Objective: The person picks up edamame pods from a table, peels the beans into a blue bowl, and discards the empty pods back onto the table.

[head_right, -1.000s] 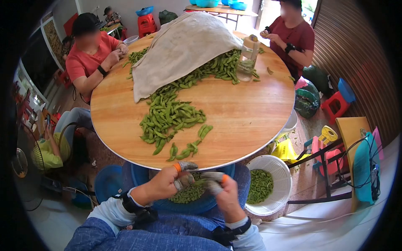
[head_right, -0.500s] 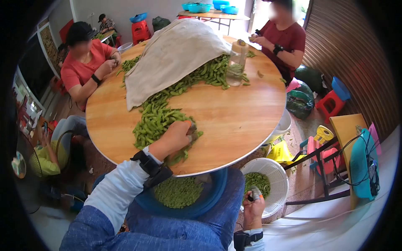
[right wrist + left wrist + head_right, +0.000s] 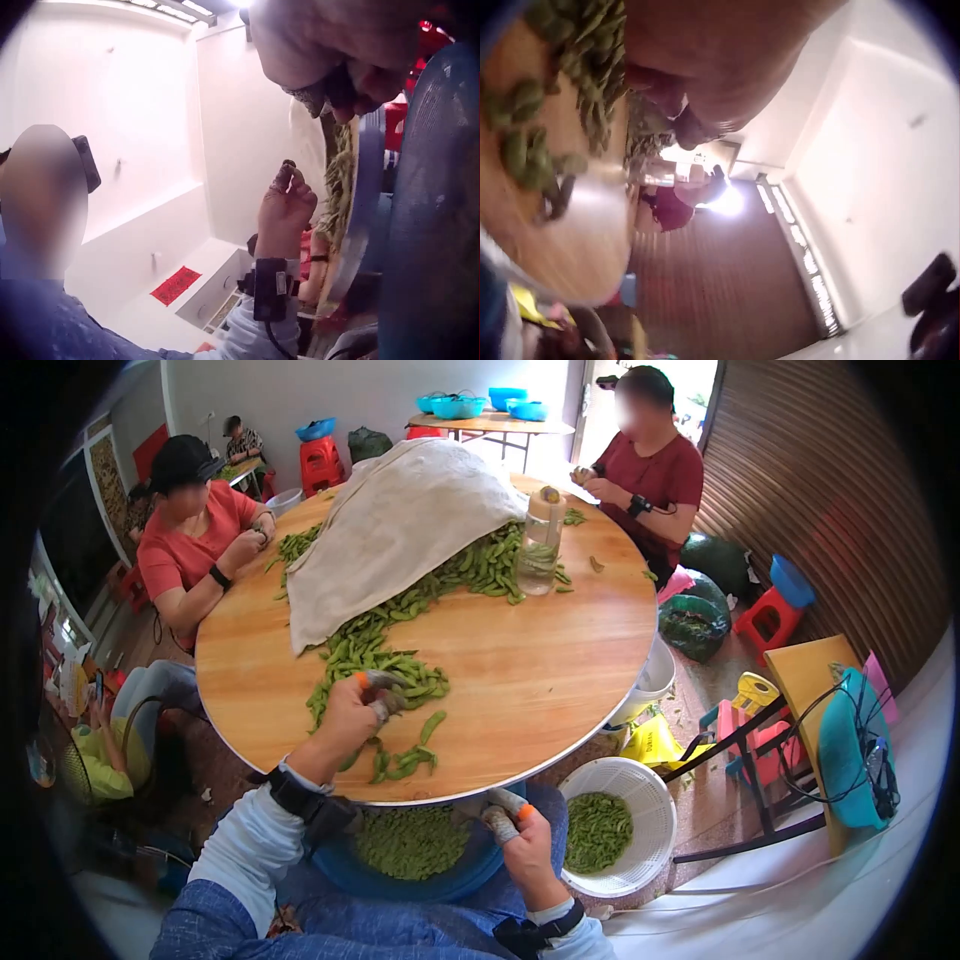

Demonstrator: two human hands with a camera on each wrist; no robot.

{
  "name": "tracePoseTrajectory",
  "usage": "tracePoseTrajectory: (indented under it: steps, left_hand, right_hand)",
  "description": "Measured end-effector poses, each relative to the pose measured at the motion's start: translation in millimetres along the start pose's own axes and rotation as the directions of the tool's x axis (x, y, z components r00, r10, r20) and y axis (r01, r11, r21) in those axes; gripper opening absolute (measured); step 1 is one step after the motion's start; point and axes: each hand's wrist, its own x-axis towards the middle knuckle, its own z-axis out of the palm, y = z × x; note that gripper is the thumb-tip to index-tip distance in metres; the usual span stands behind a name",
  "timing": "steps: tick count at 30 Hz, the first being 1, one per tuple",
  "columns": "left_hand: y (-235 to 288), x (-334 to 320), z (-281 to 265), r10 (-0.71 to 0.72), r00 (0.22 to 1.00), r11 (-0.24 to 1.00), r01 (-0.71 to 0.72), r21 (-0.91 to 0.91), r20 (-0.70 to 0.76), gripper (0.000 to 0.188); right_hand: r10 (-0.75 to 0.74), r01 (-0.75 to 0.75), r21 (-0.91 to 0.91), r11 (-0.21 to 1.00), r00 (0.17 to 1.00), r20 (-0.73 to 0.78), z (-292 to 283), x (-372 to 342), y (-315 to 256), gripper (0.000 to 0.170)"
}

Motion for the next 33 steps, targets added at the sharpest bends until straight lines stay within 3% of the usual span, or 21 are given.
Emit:
tracePoseTrajectory:
  steps: [1, 5, 8, 11, 14, 20, 22, 25, 28, 31, 33]
  left_hand:
    - [-4, -8, -1, 0.062, 0.998, 0.979, -0.066, -0.194, -0.025, 0.015]
    - [7, -65, 10, 0.015, 1.000, 0.886, -0.004, -0.463, 0.020, 0.020]
    - [-11, -94, 15, 0.062, 0.994, 0.873, -0.011, -0.487, 0.090, 0.025]
    - [-25, -112, 12, 0.118, 0.982, 0.878, -0.033, -0.478, 0.148, 0.024]
    - [-37, -122, 12, 0.104, 0.979, 0.888, -0.012, -0.461, 0.176, 0.024]
    - [-44, -129, 10, 0.128, 0.972, 0.899, -0.030, -0.438, 0.197, 0.026]
    - [-46, -129, 14, 0.163, 0.966, 0.863, -0.040, -0.504, 0.201, 0.027]
    - [-44, -132, 14, 0.123, 0.962, 0.915, -0.015, -0.402, 0.245, 0.029]
    - [-24, -129, -1, -0.028, 0.939, 0.997, 0.049, -0.054, 0.342, 0.027]
    - [-9, -118, -7, -0.208, 0.833, 0.972, 0.118, 0.204, 0.512, 0.026]
    - [-19, -116, -4, -0.133, 0.842, 0.955, -0.032, 0.295, 0.522, 0.026]
  right_hand:
    - [-0.018, 0.014, 0.062, 0.998, 0.998, 0.066, 10, 2, -6, 0.034]
    - [0.017, -0.073, 0.202, 0.977, 0.963, 0.268, 39, 12, -4, 0.038]
    - [-0.049, -0.014, 0.207, 0.978, 0.953, 0.299, 59, 11, -12, 0.036]
    - [0.055, -0.062, 0.012, 0.998, 0.947, 0.318, 49, 12, -5, 0.040]
    - [-0.007, 0.017, -0.027, 0.999, 0.942, 0.336, 43, 11, 3, 0.036]
    - [0.120, -0.127, -0.007, 0.992, 0.916, 0.383, 40, 9, 4, 0.027]
    - [0.072, -0.058, -0.046, 0.997, 0.906, 0.418, 45, 9, 3, 0.025]
    - [0.030, 0.019, -0.124, 0.992, 0.922, 0.386, 46, 7, -1, 0.022]
    - [-0.023, 0.166, -0.324, 0.931, 0.915, 0.402, 44, 7, -9, 0.021]
    - [-0.098, 0.322, -0.468, 0.823, 0.892, 0.442, 45, 10, -13, 0.021]
    - [-0.140, 0.388, -0.499, 0.775, 0.875, 0.463, 45, 11, -13, 0.021]
